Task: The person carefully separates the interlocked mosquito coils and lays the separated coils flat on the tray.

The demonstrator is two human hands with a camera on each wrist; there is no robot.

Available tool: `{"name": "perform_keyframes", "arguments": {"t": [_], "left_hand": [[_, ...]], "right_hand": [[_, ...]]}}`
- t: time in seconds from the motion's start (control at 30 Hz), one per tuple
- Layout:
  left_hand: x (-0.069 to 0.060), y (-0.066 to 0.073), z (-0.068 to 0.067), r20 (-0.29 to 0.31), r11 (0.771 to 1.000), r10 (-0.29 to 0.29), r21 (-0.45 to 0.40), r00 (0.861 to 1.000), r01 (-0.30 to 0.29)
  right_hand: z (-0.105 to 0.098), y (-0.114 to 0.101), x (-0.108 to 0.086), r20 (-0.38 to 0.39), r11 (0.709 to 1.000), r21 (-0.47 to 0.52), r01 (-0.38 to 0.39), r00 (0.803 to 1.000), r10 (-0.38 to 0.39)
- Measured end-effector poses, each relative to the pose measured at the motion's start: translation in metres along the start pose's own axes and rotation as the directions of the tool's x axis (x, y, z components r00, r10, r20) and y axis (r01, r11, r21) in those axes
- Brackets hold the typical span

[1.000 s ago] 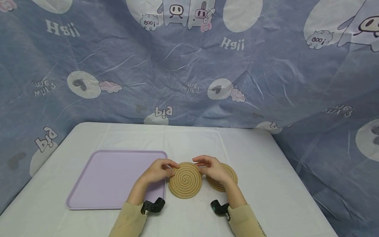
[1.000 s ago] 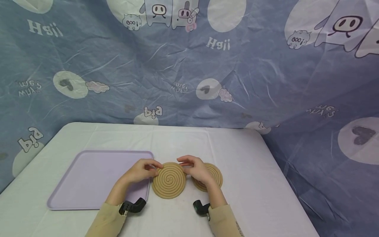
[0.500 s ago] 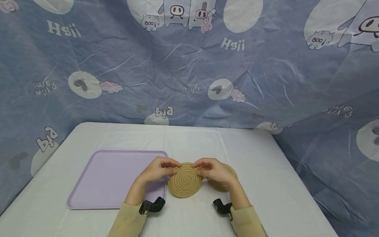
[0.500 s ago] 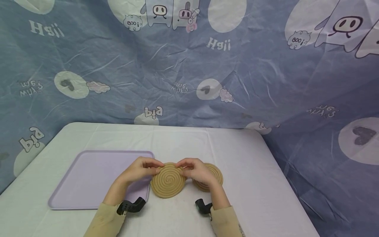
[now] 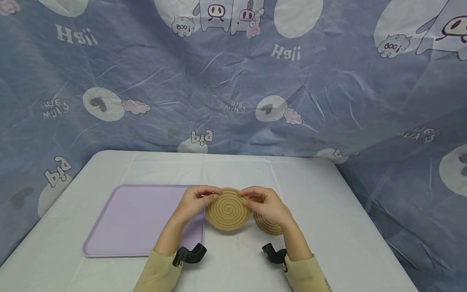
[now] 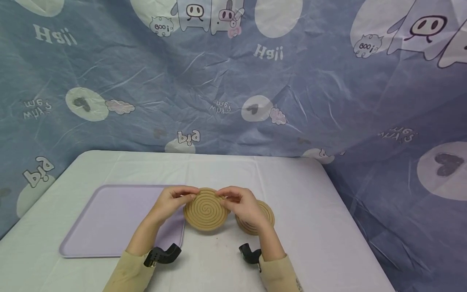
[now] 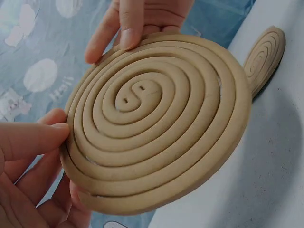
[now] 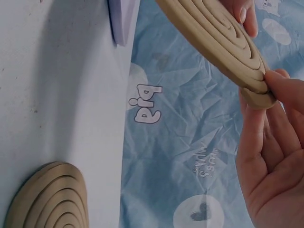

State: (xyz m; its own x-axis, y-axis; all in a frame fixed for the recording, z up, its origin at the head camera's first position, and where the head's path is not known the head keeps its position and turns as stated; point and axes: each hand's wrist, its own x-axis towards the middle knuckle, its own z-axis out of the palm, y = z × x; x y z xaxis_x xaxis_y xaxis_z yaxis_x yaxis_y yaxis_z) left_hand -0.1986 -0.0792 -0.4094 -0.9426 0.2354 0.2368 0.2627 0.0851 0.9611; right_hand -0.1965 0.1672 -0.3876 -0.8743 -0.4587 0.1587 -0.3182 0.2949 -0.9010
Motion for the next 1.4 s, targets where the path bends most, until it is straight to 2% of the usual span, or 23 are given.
{"name": "perform_keyframes", "arguments": {"t": [0.07, 0.17, 0.3, 0.4, 0.43, 0.5, 0.67, 0.73, 0.93, 1.07, 1.2, 1.4], "left_hand": [[0.000, 0.002, 0.002, -0.031, 0.999, 0.040, 0.026, 0.999, -0.039], [0.000, 0.005, 0.006, -0.084, 0.989, 0.107, 0.111, 0.991, -0.097], [-0.002, 0.009, 0.011, -0.153, 0.959, 0.172, 0.251, 0.973, -0.130], [-0.003, 0.009, 0.015, -0.176, 0.943, 0.203, 0.299, 0.963, -0.144], [-0.003, 0.009, 0.017, -0.176, 0.942, 0.212, 0.301, 0.961, -0.152], [-0.005, 0.018, 0.020, -0.157, 0.950, 0.217, 0.261, 0.963, -0.171], [-0.006, 0.018, 0.027, -0.120, 0.970, 0.211, 0.144, 0.970, -0.194], [-0.003, 0.008, 0.030, -0.126, 0.972, 0.208, 0.139, 0.970, -0.191], [-0.003, 0.009, 0.038, -0.139, 0.979, 0.175, 0.130, 0.975, -0.157], [-0.008, 0.026, 0.042, -0.135, 0.979, 0.180, 0.123, 0.974, -0.164], [-0.016, 0.047, 0.043, -0.122, 0.970, 0.219, 0.137, 0.968, -0.202], [-0.017, 0.051, 0.041, -0.102, 0.966, 0.225, 0.157, 0.969, -0.207]], "right_hand": [[0.001, -0.004, -0.001, -0.026, 1.000, -0.012, 0.008, 1.000, -0.009], [0.002, -0.007, -0.003, -0.065, 0.999, -0.028, 0.028, 0.997, -0.030], [0.003, -0.011, -0.005, -0.119, 0.997, -0.031, 0.077, 0.990, -0.081], [0.006, -0.012, -0.005, -0.153, 0.993, -0.009, 0.116, 0.981, -0.116], [0.007, -0.013, -0.005, -0.162, 0.992, 0.009, 0.126, 0.979, -0.123], [0.010, -0.013, -0.004, -0.181, 0.990, 0.037, 0.137, 0.975, -0.128], [0.017, -0.013, -0.001, -0.219, 0.984, 0.085, 0.156, 0.966, -0.135], [0.020, -0.014, -0.001, -0.231, 0.981, 0.096, 0.167, 0.963, -0.141], [0.030, -0.018, -0.001, -0.251, 0.976, 0.154, 0.153, 0.962, -0.111], [0.035, -0.021, 0.000, -0.266, 0.975, 0.168, 0.147, 0.959, -0.099], [0.036, -0.023, 0.000, -0.269, 0.964, 0.193, 0.182, 0.955, -0.126], [0.034, -0.021, 0.000, -0.247, 0.945, 0.242, 0.220, 0.956, -0.159]]}}
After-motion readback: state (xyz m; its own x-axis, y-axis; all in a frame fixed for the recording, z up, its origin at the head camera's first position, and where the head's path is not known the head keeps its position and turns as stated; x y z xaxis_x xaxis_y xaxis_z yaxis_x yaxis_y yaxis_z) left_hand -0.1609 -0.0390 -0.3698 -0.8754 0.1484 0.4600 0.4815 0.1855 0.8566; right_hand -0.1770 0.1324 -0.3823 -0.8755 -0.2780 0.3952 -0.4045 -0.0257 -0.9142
